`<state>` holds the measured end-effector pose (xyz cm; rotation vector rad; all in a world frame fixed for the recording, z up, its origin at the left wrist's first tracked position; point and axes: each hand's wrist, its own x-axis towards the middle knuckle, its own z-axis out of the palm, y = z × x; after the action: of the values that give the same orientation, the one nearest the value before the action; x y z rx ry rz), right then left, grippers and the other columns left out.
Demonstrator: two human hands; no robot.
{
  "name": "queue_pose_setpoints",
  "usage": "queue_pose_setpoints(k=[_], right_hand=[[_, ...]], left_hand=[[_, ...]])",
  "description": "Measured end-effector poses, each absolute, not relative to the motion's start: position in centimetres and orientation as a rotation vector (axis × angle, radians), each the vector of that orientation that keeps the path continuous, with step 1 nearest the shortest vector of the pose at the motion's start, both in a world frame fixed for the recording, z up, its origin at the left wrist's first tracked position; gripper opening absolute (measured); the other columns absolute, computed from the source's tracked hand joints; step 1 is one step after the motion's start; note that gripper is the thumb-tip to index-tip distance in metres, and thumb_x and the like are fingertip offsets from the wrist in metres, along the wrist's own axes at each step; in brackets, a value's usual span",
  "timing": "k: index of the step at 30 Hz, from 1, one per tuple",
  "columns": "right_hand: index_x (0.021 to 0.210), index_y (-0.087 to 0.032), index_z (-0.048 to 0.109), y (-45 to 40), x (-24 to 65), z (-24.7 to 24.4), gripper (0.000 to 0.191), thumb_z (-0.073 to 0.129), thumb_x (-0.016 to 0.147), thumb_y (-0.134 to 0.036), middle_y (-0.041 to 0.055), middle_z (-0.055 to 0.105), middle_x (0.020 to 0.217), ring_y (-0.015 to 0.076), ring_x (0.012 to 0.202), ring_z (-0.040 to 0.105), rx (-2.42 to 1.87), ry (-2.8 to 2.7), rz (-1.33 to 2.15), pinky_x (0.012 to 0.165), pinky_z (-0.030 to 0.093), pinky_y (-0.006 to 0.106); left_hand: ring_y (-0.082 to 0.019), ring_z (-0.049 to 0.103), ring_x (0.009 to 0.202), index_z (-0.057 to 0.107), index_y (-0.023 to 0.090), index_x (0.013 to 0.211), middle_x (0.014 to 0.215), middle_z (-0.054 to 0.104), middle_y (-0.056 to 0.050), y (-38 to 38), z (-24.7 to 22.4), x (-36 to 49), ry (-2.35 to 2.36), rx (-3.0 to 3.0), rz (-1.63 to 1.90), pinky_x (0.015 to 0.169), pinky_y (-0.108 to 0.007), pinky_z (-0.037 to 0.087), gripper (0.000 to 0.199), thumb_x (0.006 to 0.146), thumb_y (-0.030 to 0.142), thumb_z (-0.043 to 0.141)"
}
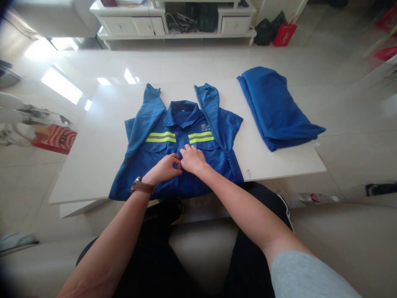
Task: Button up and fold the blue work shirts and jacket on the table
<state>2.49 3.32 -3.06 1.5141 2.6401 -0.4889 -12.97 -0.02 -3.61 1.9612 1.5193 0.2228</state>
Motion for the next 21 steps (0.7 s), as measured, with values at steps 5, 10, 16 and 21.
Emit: queue_pose_setpoints(k=[5,10,16,21], right_hand=[[0.122,-0.018,0.065,3.3,2.5,-3.2,0.029,0.049,0.100,-0.025,0.0132,0.062,0.131,0.0269,0.119,0.057,1.501,2.637,-0.486,0.097,0.052,0.037],[0.117,-0.019,0.067,3.3,2.6,-3.4,0.027,0.048,0.102,-0.030,0.0126,0.065,0.126,0.0277,0.118,0.059,1.470,2.642,-0.475,0.095,0.052,0.038],[0.117,-0.019,0.067,3.3,2.6,-3.2,0.027,0.047,0.101,-0.027,0.0119,0.067,0.124,0.0280,0.117,0.059,1.466,2.652,-0.472,0.093,0.053,0.038],[0.129,-0.019,0.061,3.1,2.5,-2.8,0.032,0.049,0.101,-0.028,0.0123,0.067,0.127,0.0275,0.117,0.059,1.485,2.638,-0.501,0.094,0.052,0.037]], left_hand=[[-0.021,0.067,0.084,0.072,0.018,0.074,0.089,0.073,-0.006,0.0,-3.4,-12.9,1.556,1.934,0.176,0.083,-0.030,0.052,0.005,0.073,0.018,0.067],[-0.023,0.068,0.097,0.075,0.016,0.095,0.103,0.073,-0.010,0.1,-3.9,-13.0,1.603,1.904,0.221,0.092,-0.031,0.053,0.020,0.079,0.017,0.064],[-0.025,0.062,0.115,0.076,0.014,0.100,0.118,0.065,-0.013,0.1,-4.9,-13.5,1.578,1.972,0.300,0.112,-0.035,0.048,0.026,0.078,0.018,0.065],[-0.029,0.055,0.131,0.076,0.015,0.106,0.134,0.061,-0.016,0.0,-5.1,-13.5,1.596,2.009,0.240,0.120,-0.039,0.042,0.030,0.077,0.021,0.069]])
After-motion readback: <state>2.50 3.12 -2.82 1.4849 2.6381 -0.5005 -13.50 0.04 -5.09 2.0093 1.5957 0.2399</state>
